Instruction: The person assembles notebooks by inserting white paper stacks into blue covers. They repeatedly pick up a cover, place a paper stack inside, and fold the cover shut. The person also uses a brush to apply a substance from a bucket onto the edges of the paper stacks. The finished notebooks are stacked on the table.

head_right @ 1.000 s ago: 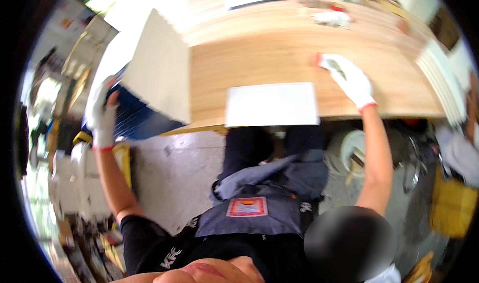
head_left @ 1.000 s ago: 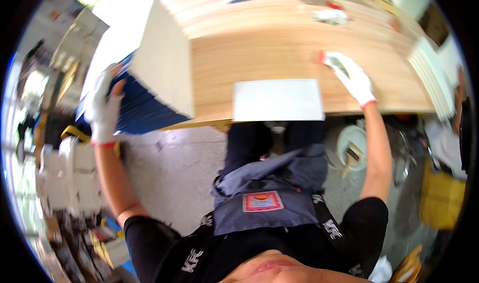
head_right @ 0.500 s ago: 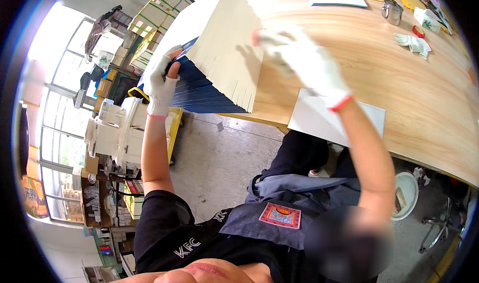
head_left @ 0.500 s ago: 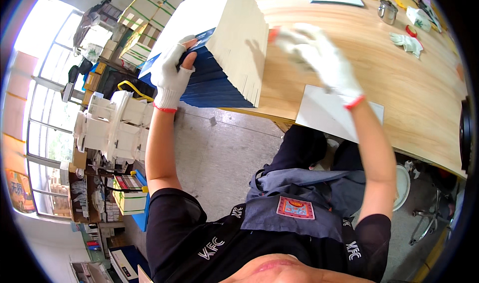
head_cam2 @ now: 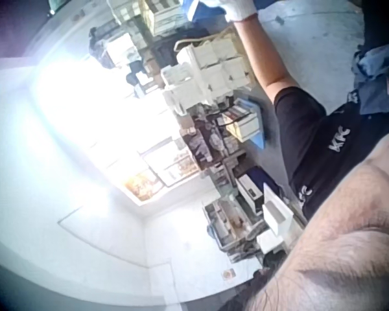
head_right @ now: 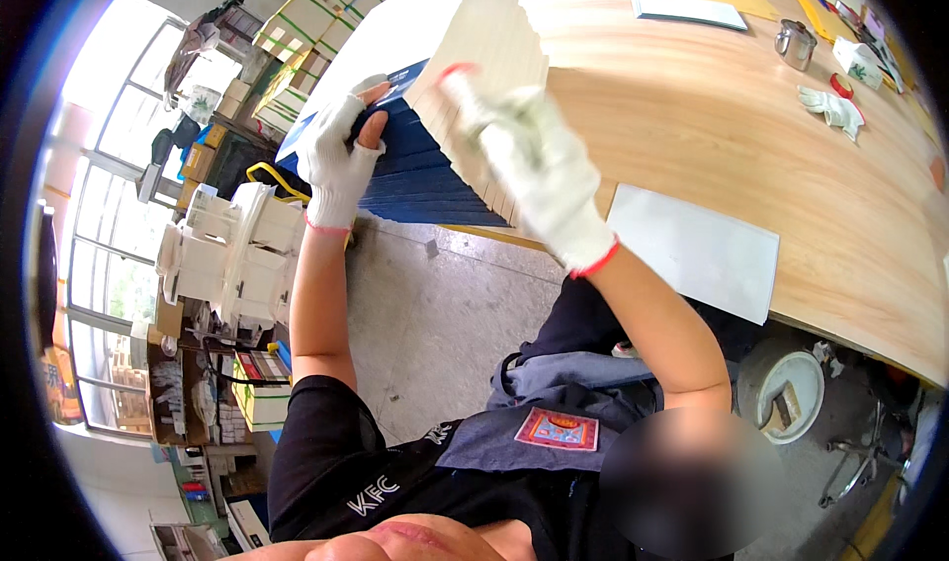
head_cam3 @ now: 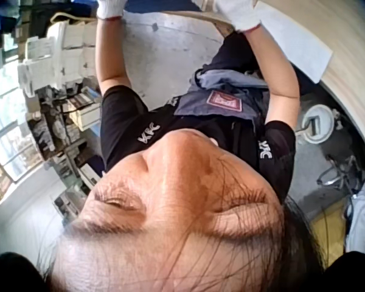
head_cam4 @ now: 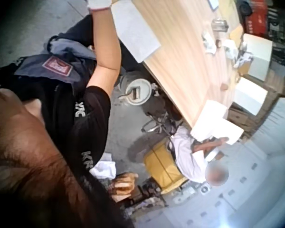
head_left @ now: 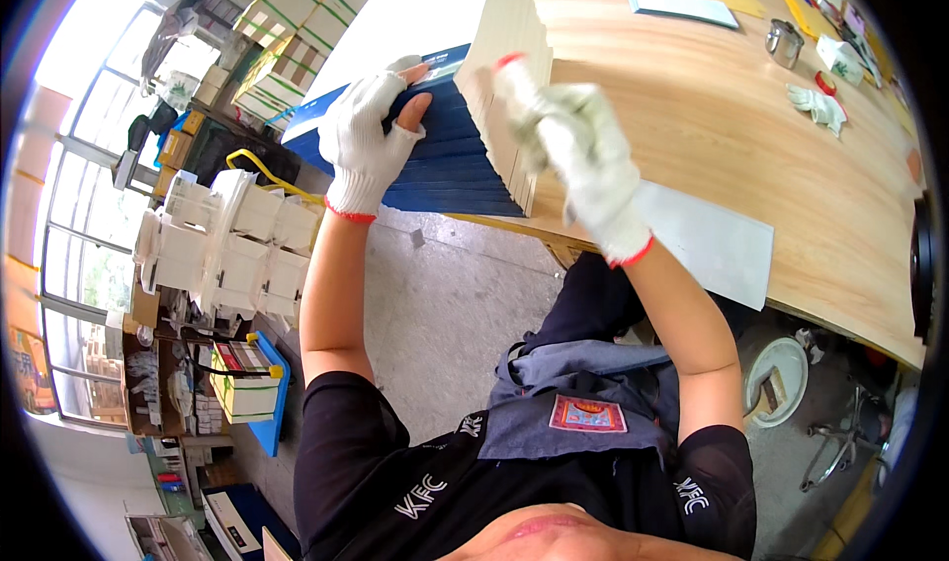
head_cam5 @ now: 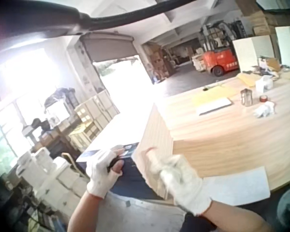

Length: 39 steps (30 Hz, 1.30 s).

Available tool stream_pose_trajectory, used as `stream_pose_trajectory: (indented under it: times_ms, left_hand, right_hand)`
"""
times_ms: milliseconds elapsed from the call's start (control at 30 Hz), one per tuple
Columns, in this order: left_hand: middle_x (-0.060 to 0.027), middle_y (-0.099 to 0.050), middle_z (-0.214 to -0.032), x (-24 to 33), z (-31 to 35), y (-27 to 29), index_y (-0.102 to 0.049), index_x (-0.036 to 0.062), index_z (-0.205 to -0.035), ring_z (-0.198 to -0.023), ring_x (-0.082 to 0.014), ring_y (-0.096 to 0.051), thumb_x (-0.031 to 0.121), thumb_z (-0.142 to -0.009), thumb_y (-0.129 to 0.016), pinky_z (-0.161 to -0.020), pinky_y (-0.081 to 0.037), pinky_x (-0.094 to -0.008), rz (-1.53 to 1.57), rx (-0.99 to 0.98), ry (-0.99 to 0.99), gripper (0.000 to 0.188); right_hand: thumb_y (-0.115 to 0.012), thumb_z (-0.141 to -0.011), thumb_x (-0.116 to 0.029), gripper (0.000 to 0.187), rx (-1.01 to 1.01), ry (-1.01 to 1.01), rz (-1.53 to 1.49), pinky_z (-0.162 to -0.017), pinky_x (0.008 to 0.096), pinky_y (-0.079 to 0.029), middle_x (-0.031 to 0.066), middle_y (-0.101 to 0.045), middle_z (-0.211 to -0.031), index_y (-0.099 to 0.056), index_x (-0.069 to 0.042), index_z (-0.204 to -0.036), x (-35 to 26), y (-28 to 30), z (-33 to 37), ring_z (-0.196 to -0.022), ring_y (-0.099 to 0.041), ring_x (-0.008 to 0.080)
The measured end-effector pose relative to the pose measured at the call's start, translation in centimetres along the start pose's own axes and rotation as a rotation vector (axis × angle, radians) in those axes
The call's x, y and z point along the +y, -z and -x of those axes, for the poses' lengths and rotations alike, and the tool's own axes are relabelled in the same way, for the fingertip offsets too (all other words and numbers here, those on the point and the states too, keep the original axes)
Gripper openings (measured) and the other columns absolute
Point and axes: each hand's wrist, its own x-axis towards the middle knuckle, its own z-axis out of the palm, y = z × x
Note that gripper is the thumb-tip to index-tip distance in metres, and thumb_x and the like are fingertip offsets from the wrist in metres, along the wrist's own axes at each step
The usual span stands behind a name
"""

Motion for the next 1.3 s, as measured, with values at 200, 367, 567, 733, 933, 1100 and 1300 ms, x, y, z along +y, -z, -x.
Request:
stream_pose_trajectory:
  times_ms: [200,367,567,733,933,1100,1300]
  left_hand:
    - [-0.0068,-0.072,-0.104,-0.3,0.0,-0.5,-0.073,0.0095,-0.099,-0.086,-0.0237,-0.069,0.037,-0.09,-0.067,-0.073,-0.053,-0.0301,0.053,-0.001,0.006,0.029]
    - [-0.008,-0.072,-0.105,-0.2,-0.1,-0.5,-0.073,0.0089,-0.102,-0.088,-0.0248,-0.069,0.036,-0.089,-0.068,-0.075,-0.053,-0.0307,0.032,0.014,-0.011,0.03]
    - [-0.0086,-0.072,-0.102,-0.2,0.2,-0.2,-0.073,0.0081,-0.102,-0.087,-0.0255,-0.069,0.032,-0.087,-0.07,-0.074,-0.053,-0.0309,0.043,0.015,0.001,0.028]
    - [-0.0084,-0.071,-0.092,-0.4,0.1,-0.6,-0.073,0.008,-0.102,-0.079,-0.0245,-0.067,0.029,-0.086,-0.072,-0.07,-0.051,-0.0301,0.046,0.03,-0.002,0.027]
    - [-0.006,-0.064,-0.077,-0.1,0.1,-0.7,-0.073,0.009,-0.102,-0.066,-0.0199,-0.06,0.032,-0.088,-0.071,-0.061,-0.046,-0.0284,0.055,0.076,-0.051,0.027]
    - [-0.0052,-0.065,-0.078,0.3,0.0,-0.3,-0.073,0.0093,-0.104,-0.066,-0.0184,-0.06,0.031,-0.088,-0.07,-0.061,-0.046,-0.0279,0.04,0.026,-0.008,0.027]
    - [-0.0055,-0.07,-0.086,-0.4,0.6,-0.6,-0.073,0.0112,-0.106,-0.07,-0.0184,-0.064,0.034,-0.09,-0.069,-0.064,-0.048,-0.0269,0.024,0.044,-0.003,0.029]
  right_hand:
    - [-0.045,-0.101,-0.029,0.043,0.037,-0.408,-0.936,-0.076,0.0294,-0.053,0.0083,-0.059,-0.119,-0.045,-0.006,-0.137,6.5,2.1,-2.3,-0.098,-0.06,0.0173]
    - [-0.059,-0.095,-0.016,0.034,0.14,-0.268,-0.252,-0.084,0.0266,-0.051,0.0078,-0.063,-0.119,-0.056,-0.003,-0.127,7.5,-0.7,-2.4,-0.097,-0.063,0.015]
    - [-0.061,-0.095,-0.012,0.027,0.0,-0.199,-0.202,-0.085,0.0276,-0.049,0.0065,-0.061,-0.107,-0.054,-0.002,-0.118,4.0,-2.8,-1.1,-0.094,-0.058,0.0123]
    - [-0.057,-0.092,-0.007,0.019,-0.095,-0.089,-0.308,-0.09,0.0316,-0.048,0.0077,-0.061,-0.105,-0.056,-0.006,-0.111,3.0,-1.8,2.0,-0.098,-0.058,0.0159]
    - [-0.052,-0.092,-0.006,0.012,0.213,-0.205,-0.573,-0.079,0.0297,-0.051,0.008,-0.06,-0.104,-0.055,-0.006,-0.103,6.5,1.0,-0.9,-0.094,-0.059,0.0144]
    - [-0.051,-0.094,-0.008,0.008,-0.086,-0.185,-0.292,-0.06,0.0265,-0.052,0.009,-0.061,-0.094,-0.055,-0.005,-0.099,8.0,-2.1,3.3,-0.077,-0.06,0.0141]
    - [-0.053,-0.095,-0.01,0.007,0.141,-0.342,-0.573,-0.052,0.0262,-0.05,0.0106,-0.063,-0.091,-0.055,-0.006,-0.101,6.6,2.0,4.6,-0.064,-0.058,0.0147]
